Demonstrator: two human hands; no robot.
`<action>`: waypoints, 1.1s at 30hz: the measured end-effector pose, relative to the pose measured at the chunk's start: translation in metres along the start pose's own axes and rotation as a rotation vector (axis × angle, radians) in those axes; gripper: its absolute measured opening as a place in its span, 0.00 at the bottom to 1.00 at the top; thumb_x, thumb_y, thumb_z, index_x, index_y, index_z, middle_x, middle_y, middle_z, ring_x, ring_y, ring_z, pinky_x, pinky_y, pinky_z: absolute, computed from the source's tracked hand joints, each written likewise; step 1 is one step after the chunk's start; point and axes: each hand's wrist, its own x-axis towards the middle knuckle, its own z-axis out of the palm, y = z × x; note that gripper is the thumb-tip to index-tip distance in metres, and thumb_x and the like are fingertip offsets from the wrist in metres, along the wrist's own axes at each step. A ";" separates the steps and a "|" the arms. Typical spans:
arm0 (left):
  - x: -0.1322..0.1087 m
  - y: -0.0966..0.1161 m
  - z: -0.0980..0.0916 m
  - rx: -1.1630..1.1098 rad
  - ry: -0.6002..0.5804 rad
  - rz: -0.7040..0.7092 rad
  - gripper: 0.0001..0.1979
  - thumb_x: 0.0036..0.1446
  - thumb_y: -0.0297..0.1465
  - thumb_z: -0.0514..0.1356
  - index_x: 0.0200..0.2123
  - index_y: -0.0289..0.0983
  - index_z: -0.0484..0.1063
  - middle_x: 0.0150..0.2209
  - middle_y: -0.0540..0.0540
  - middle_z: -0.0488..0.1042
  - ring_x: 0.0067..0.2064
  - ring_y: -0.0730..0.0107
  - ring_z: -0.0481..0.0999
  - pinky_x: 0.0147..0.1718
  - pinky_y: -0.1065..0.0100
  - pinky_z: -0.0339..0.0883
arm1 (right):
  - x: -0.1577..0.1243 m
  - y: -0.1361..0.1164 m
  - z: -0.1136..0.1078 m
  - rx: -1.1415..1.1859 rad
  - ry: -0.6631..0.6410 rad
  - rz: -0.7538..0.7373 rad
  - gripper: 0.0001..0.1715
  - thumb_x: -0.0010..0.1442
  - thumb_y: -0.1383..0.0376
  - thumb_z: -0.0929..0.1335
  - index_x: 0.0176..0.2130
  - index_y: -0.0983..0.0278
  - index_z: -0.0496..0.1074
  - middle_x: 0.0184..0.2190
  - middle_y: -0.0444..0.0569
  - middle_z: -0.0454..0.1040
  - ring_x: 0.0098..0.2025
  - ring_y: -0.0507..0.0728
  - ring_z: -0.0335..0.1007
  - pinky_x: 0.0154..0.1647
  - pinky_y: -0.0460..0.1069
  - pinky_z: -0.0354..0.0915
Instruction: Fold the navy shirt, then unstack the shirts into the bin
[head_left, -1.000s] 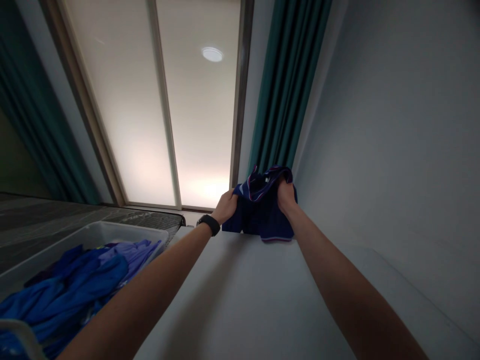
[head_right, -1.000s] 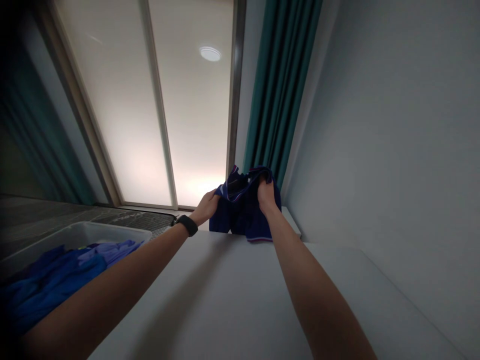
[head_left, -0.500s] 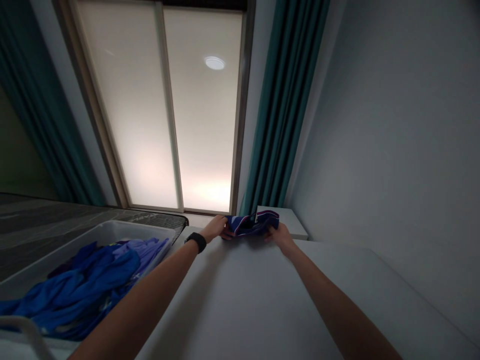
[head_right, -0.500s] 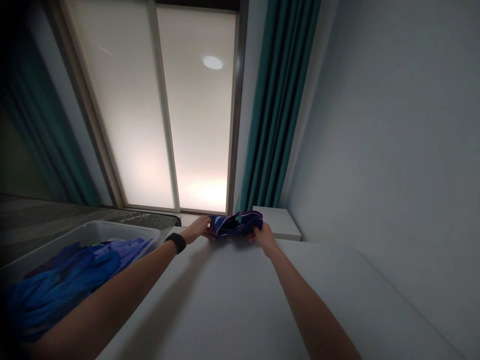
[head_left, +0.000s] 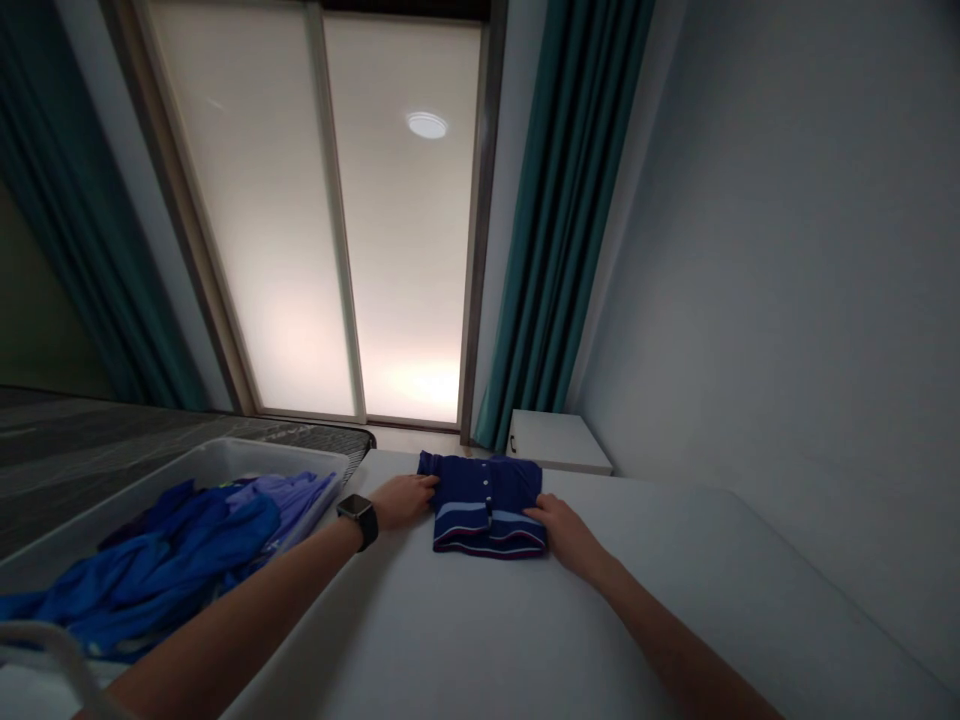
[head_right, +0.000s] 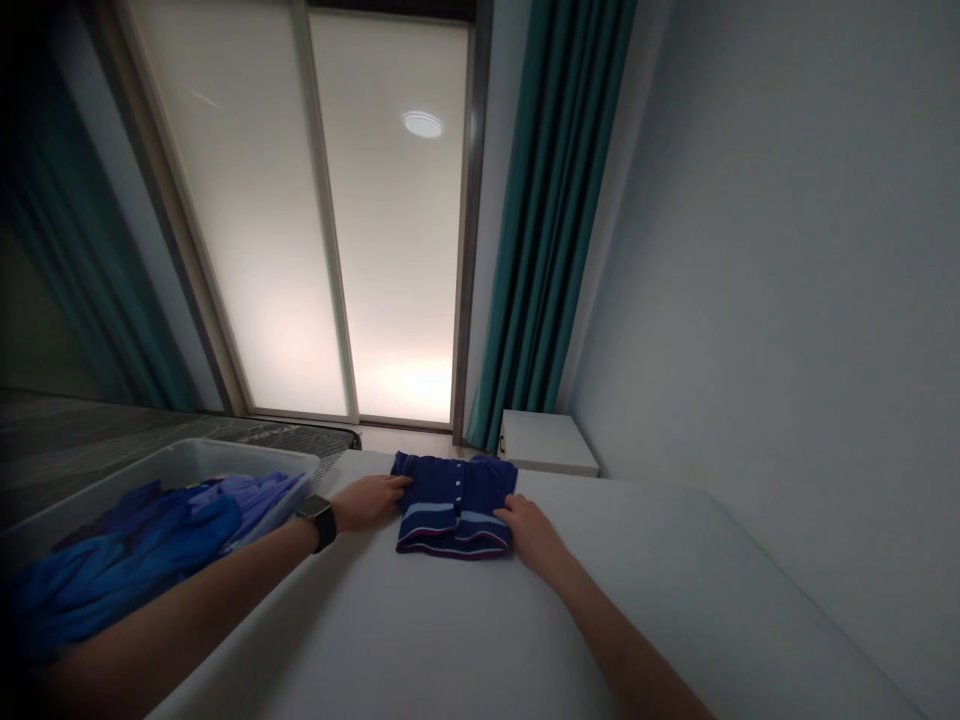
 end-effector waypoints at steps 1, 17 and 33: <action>-0.002 0.001 0.002 0.010 -0.007 0.005 0.10 0.58 0.27 0.54 0.37 0.37 0.76 0.52 0.42 0.73 0.46 0.59 0.77 0.46 0.61 0.69 | -0.003 -0.001 0.004 -0.033 0.005 0.010 0.21 0.59 0.74 0.60 0.47 0.62 0.75 0.42 0.53 0.71 0.45 0.57 0.66 0.48 0.51 0.61; -0.040 0.024 -0.031 0.030 -0.039 0.409 0.06 0.49 0.32 0.57 0.23 0.39 0.71 0.26 0.45 0.74 0.27 0.65 0.71 0.35 0.61 0.65 | -0.054 -0.037 0.001 -0.169 0.015 -0.304 0.17 0.61 0.76 0.59 0.40 0.62 0.72 0.35 0.48 0.71 0.40 0.55 0.63 0.47 0.52 0.57; -0.021 0.103 0.037 -0.160 0.059 0.053 0.30 0.65 0.46 0.45 0.67 0.42 0.48 0.70 0.43 0.43 0.69 0.48 0.43 0.63 0.44 0.43 | -0.075 -0.040 -0.003 -0.321 0.032 -0.333 0.14 0.64 0.74 0.62 0.46 0.64 0.72 0.34 0.48 0.72 0.37 0.56 0.66 0.41 0.51 0.58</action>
